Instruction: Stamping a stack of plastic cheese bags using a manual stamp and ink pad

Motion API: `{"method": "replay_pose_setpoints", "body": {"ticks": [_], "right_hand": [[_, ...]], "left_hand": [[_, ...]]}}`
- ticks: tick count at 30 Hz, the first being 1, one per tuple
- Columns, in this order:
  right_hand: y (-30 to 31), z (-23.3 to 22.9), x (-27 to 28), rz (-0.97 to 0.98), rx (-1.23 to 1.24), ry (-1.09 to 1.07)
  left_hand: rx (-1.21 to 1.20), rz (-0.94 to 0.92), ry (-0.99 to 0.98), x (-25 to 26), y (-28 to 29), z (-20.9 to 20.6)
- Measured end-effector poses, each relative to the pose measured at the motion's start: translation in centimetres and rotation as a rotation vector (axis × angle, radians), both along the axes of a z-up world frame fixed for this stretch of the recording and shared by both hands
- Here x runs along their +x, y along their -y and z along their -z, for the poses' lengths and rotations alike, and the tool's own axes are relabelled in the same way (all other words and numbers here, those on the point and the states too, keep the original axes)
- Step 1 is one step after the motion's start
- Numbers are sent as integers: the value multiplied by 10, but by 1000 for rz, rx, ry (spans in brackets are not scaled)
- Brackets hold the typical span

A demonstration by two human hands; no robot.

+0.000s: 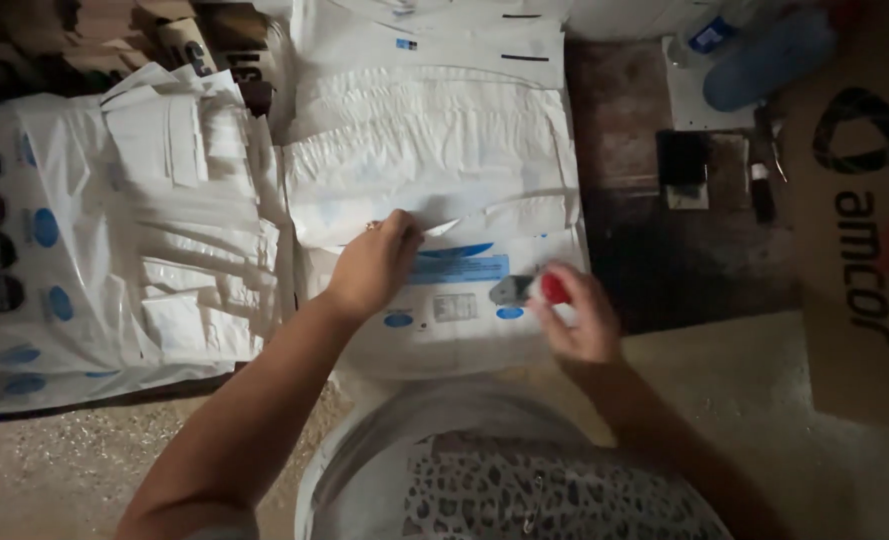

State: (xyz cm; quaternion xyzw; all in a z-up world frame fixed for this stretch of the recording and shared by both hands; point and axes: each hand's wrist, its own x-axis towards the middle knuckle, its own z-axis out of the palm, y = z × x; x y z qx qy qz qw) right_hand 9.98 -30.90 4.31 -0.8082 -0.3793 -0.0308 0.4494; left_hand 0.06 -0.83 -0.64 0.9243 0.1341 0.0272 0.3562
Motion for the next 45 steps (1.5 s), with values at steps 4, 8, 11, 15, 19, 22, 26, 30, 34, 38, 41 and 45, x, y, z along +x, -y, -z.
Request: {"method": "replay_pose_setpoints", "body": {"ticks": [4,8,11,15,19,22,26,30,34,38,41,45], "right_hand": [[-28,16,-15,1,-80,368],[-35,18,4,-35,-131,234],[-34,1,35,-34,-71,-238],[-18,-21,64,142,166,-526],[-15,-83,68,311,223,-510],[26,-61,113,420,193,-425],[84,-41,180,428,244,-248],[119,-18,237,332,56,12],[106,-19,248,265,-63,-27],[102,3,253,253,-139,-29],[100,8,251,279,-203,4],[112,13,279,213,-173,-30]], "left_hand": [[55,43,274,-15,13,-21],[182,451,215,-39,28,-65],[114,564,108,-51,25,-51],[229,487,-24,-62,13,6],[179,472,-51,-55,12,-5],[177,473,-79,-50,9,-13],[-27,400,-31,-46,9,-30],[117,228,-12,-45,15,-53],[99,-92,-507,-27,24,-77],[-91,-332,-354,-14,27,-94],[-327,-380,-102,-4,28,-101],[-307,-225,210,8,28,-49]]}}
